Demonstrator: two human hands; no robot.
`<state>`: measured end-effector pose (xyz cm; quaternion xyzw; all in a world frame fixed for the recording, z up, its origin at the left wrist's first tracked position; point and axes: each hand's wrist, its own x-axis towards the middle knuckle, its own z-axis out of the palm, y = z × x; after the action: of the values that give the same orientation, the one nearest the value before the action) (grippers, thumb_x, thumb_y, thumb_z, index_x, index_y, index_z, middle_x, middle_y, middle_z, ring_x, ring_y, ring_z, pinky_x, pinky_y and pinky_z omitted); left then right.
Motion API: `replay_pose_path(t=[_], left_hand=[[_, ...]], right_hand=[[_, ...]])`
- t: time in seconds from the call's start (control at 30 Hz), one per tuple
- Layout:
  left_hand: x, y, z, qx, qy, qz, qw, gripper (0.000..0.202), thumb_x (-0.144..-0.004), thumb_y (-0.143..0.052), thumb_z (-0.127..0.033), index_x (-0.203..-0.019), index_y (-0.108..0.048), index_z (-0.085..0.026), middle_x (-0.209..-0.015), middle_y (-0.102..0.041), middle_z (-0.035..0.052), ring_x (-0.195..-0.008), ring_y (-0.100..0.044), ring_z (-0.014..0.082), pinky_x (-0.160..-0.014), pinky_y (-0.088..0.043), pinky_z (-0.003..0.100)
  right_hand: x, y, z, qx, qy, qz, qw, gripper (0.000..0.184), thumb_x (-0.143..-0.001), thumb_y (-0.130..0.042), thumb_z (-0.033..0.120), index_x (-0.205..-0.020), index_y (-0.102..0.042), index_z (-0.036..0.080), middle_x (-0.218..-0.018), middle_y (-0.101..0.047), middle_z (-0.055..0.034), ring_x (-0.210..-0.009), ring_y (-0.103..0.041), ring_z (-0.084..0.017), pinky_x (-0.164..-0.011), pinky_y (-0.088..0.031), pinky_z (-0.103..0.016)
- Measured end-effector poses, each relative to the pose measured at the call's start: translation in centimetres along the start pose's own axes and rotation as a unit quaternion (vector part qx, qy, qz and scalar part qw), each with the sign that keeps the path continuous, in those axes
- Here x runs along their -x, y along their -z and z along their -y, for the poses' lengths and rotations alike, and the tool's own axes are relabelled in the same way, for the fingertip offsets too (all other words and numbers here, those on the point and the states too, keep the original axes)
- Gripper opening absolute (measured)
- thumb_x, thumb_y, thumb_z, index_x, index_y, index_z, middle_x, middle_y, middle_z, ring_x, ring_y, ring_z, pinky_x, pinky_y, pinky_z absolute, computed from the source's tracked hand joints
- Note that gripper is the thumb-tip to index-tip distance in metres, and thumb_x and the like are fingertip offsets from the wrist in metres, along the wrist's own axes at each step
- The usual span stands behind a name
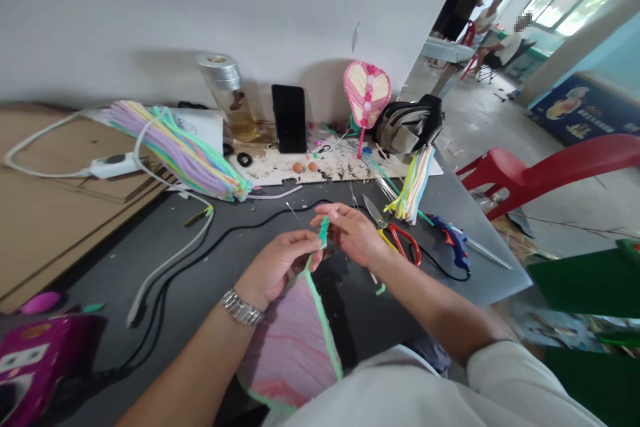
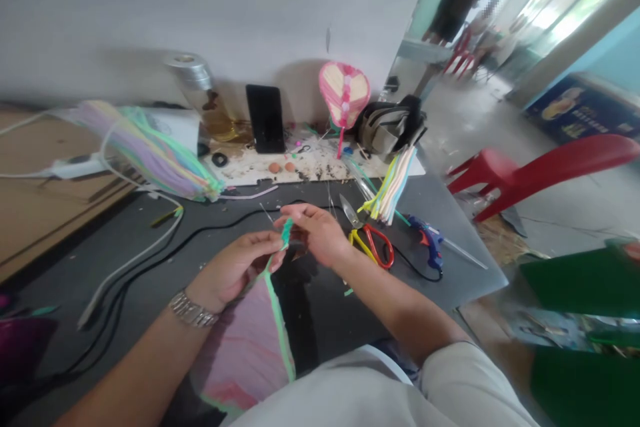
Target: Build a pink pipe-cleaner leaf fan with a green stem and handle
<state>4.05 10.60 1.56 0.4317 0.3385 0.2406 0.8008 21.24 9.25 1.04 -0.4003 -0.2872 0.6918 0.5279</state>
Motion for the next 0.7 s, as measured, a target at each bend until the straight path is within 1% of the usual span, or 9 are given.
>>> replay_pose_path(t=[0.07, 0.13, 0.23, 0.33, 0.4, 0.5, 0.57, 0.63, 0.7], left_hand=[[-0.1, -0.1, -0.1, -0.002, -0.004, 0.002, 1.000, 0.033, -0.074, -0.078, -0.040, -0.059, -0.062, -0.014, -0.055, -0.061, 0.0007, -0.053, -0.049, 0.0097, -0.059, -0.034, 0.024], [-0.2, -0.1, 0.0, 0.003, 0.000, 0.001, 1.000, 0.032, -0.073, -0.078, -0.039, -0.059, -0.062, -0.014, -0.055, -0.062, 0.0007, -0.052, -0.050, 0.0097, -0.059, -0.034, 0.025], [-0.4, 0.1, 0.2, 0.018, 0.008, 0.003, 1.000, 0.031, -0.072, -0.079, -0.038, -0.060, -0.062, -0.014, -0.055, -0.062, 0.0004, -0.052, -0.050, 0.0095, -0.058, -0.034, 0.025], [-0.6, 0.4, 0.6, 0.032, 0.008, 0.016, 0.999, 0.030, -0.072, -0.078, -0.038, -0.061, -0.063, -0.014, -0.055, -0.062, 0.0005, -0.052, -0.051, 0.0097, -0.059, -0.034, 0.025], [-0.8, 0.6, 0.8, 0.037, 0.007, 0.024, 0.999, 0.029, -0.071, -0.079, -0.037, -0.062, -0.064, -0.014, -0.057, -0.062, 0.0008, -0.053, -0.051, 0.0097, -0.059, -0.035, 0.025], [-1.0, 0.9, 0.9, 0.055, 0.013, 0.020, 0.998, 0.028, -0.068, -0.082, -0.036, -0.065, -0.066, -0.013, -0.058, -0.063, 0.0006, -0.052, -0.051, 0.0092, -0.059, -0.035, 0.026], [-1.1, 1.0, 0.8, 0.064, 0.018, 0.011, 0.998, 0.029, -0.065, -0.084, -0.036, -0.065, -0.066, -0.013, -0.058, -0.062, 0.0003, -0.051, -0.051, 0.0090, -0.059, -0.035, 0.026], [-1.1, 1.0, 0.7, 0.066, 0.020, 0.002, 0.998, 0.030, -0.063, -0.086, -0.036, -0.065, -0.066, -0.013, -0.058, -0.063, 0.0006, -0.051, -0.051, 0.0092, -0.059, -0.036, 0.026], [-1.1, 0.9, 0.7, 0.065, 0.018, -0.004, 0.998, 0.031, -0.062, -0.087, -0.036, -0.066, -0.066, -0.013, -0.058, -0.063, 0.0009, -0.051, -0.052, 0.0092, -0.059, -0.036, 0.027]], right_hand=[[0.1, 0.7, 0.6, 0.041, -0.014, 0.002, 0.999, 0.039, -0.076, -0.077, 0.054, -0.093, -0.073, 0.020, -0.079, -0.072, -0.0033, -0.075, -0.065, -0.017, -0.071, -0.050, -0.030], [0.1, 1.3, 0.9, 0.073, -0.020, 0.003, 0.997, 0.037, -0.081, -0.073, 0.057, -0.088, -0.074, 0.021, -0.075, -0.069, -0.0022, -0.070, -0.062, -0.015, -0.067, -0.048, -0.028], [-0.1, 1.7, 0.8, 0.084, -0.034, 0.023, 0.996, 0.033, -0.076, -0.080, 0.052, -0.080, -0.073, 0.019, -0.070, -0.066, -0.0003, -0.064, -0.057, -0.012, -0.064, -0.045, -0.027], [-0.3, 1.8, 0.6, 0.062, -0.053, 0.049, 0.995, 0.035, -0.067, -0.088, 0.046, -0.079, -0.072, 0.017, -0.070, -0.065, 0.0002, -0.064, -0.057, -0.012, -0.065, -0.046, -0.027], [-0.6, 2.0, 0.6, 0.050, -0.068, 0.069, 0.994, 0.036, -0.064, -0.090, 0.043, -0.080, -0.072, 0.017, -0.070, -0.065, 0.0006, -0.064, -0.056, -0.012, -0.065, -0.047, -0.027], [-1.3, 2.4, 0.9, 0.063, -0.109, 0.098, 0.987, 0.036, -0.066, -0.089, 0.043, -0.084, -0.072, 0.016, -0.071, -0.066, -0.0001, -0.065, -0.058, -0.012, -0.064, -0.047, -0.026], [-1.6, 2.6, 1.1, 0.085, -0.132, 0.111, 0.981, 0.037, -0.069, -0.087, 0.044, -0.085, -0.073, 0.014, -0.070, -0.066, -0.0007, -0.064, -0.058, -0.012, -0.061, -0.045, -0.024], [-1.7, 2.6, 1.2, 0.102, -0.132, 0.116, 0.979, 0.037, -0.069, -0.087, 0.045, -0.081, -0.072, 0.014, -0.067, -0.065, -0.0003, -0.063, -0.057, -0.011, -0.058, -0.042, -0.023], [-1.7, 2.3, 1.1, 0.101, -0.118, 0.114, 0.981, 0.036, -0.067, -0.089, 0.043, -0.078, -0.070, 0.015, -0.066, -0.064, 0.0006, -0.061, -0.056, -0.011, -0.058, -0.042, -0.023]])
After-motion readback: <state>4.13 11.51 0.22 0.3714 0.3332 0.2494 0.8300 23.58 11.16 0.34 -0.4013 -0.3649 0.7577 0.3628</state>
